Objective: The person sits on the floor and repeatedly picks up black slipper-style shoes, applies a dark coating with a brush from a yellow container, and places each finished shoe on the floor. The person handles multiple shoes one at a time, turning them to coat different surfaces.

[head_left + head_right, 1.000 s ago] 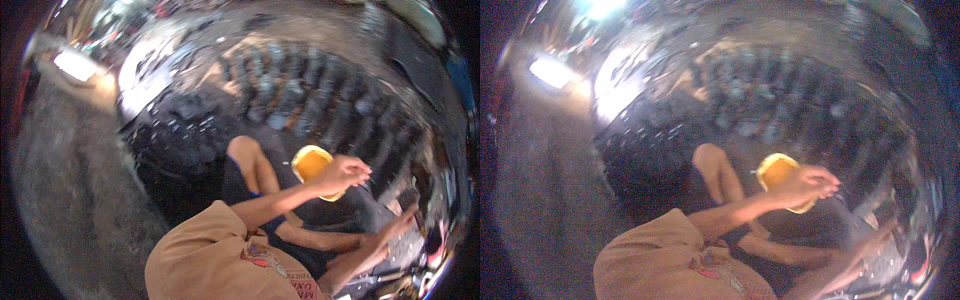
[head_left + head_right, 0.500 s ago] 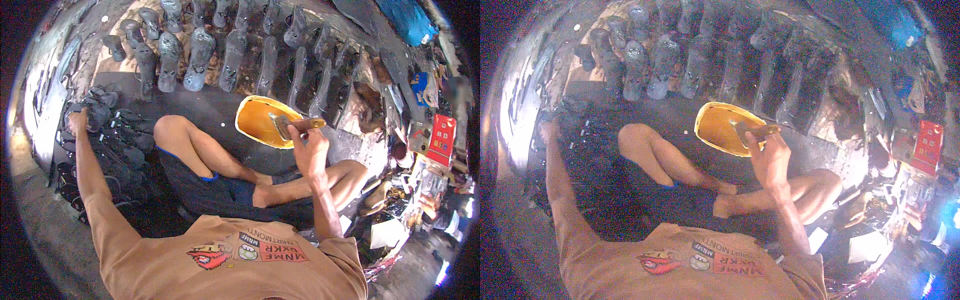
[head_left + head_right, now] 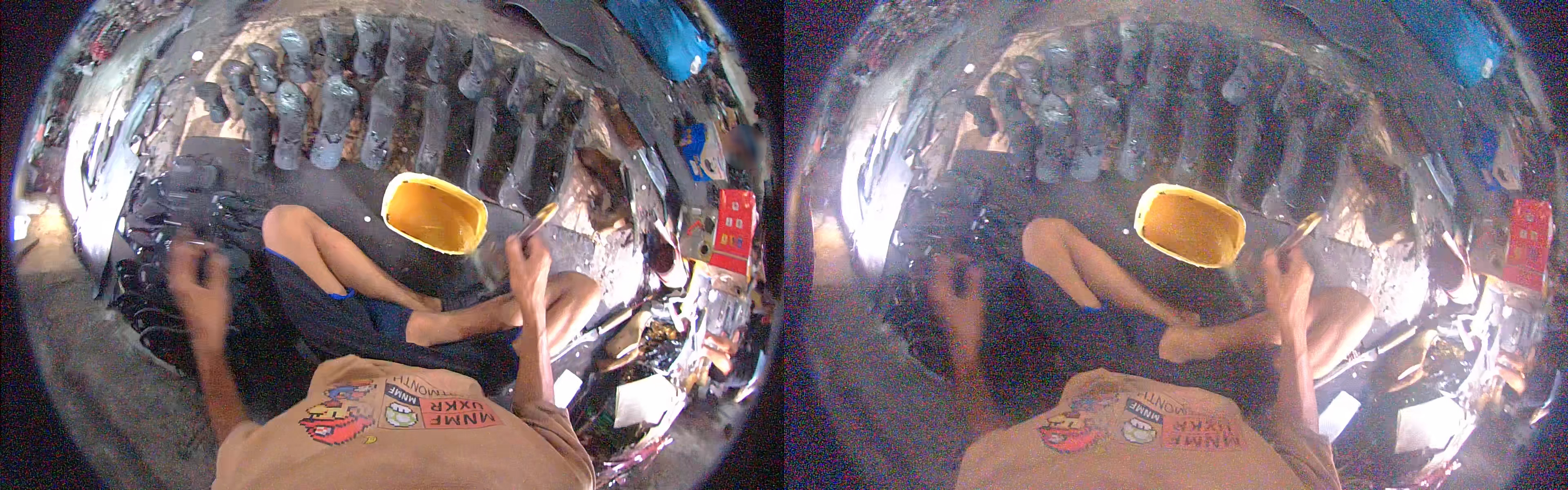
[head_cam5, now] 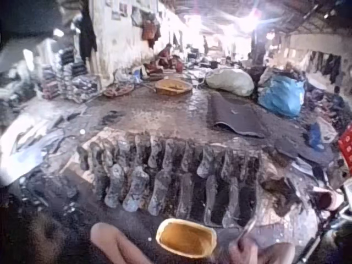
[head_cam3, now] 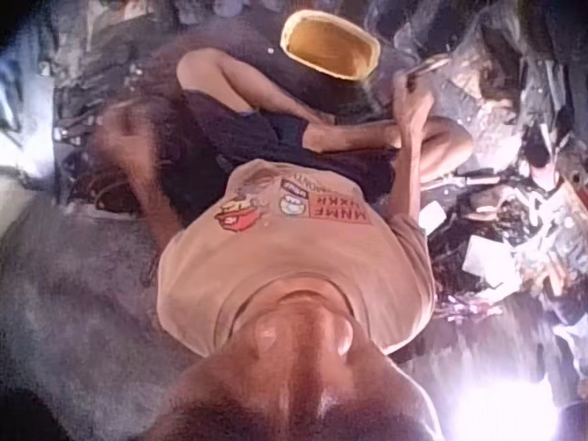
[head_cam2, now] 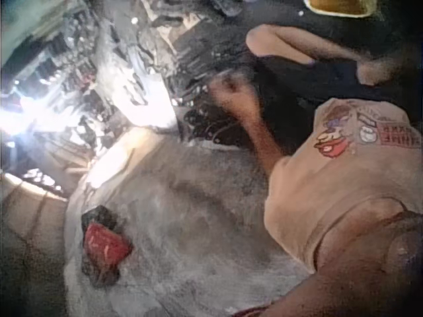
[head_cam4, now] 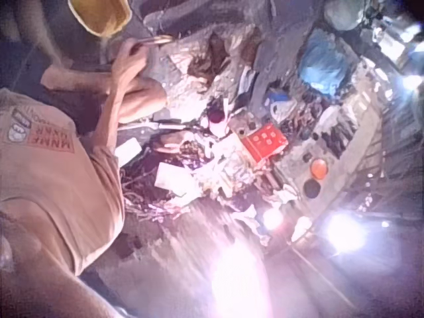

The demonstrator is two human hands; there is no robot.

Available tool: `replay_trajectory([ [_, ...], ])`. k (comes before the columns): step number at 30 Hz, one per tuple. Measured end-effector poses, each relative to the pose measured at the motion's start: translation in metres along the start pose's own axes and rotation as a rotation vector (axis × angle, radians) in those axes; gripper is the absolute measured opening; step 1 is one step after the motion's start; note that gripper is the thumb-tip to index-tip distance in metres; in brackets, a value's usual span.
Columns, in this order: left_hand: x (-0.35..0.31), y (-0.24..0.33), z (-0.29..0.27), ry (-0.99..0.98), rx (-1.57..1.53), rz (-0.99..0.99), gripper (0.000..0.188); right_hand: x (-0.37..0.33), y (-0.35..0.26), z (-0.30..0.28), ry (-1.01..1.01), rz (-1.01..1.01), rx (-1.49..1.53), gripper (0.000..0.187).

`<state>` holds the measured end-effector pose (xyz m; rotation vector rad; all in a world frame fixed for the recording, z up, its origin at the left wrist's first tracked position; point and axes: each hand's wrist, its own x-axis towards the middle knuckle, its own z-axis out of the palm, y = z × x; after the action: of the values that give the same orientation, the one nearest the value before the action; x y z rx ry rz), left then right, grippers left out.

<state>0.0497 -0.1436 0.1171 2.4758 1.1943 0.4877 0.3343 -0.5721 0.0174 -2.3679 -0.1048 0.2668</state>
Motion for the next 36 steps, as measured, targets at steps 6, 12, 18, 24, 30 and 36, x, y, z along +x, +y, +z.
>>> replay_trajectory([
  [6, -0.122, 0.047, 0.075, -0.272, 0.062, 0.325, 0.041, 0.001, -0.038, -0.033, -0.09, 0.292, 1.315, 0.038],
  [12, -0.088, 0.087, 0.082, -0.475, -0.885, -0.076, 0.047, 0.032, -0.069, -0.062, -0.173, 0.285, 1.657, 0.03],
  [18, -0.081, 0.16, 0.14, -0.992, -2.23, -0.506, 0.063, 0.018, -0.126, -0.06, -0.167, -0.256, 1.056, 0.036],
  [24, -0.093, 0.157, 0.148, -1.151, -2.011, -0.48, 0.062, 0.007, -0.163, -0.017, 0.325, -0.972, 0.301, 0.037],
  [30, -0.085, 0.137, 0.154, -1.205, -2.02, -0.477, 0.068, -0.036, -0.129, -0.007, 0.332, -0.929, 0.347, 0.025],
  [36, -0.089, 0.144, 0.136, -1.136, -1.872, -0.481, 0.075, 0.016, -0.134, -0.045, 0.421, -0.432, 0.594, 0.033],
])
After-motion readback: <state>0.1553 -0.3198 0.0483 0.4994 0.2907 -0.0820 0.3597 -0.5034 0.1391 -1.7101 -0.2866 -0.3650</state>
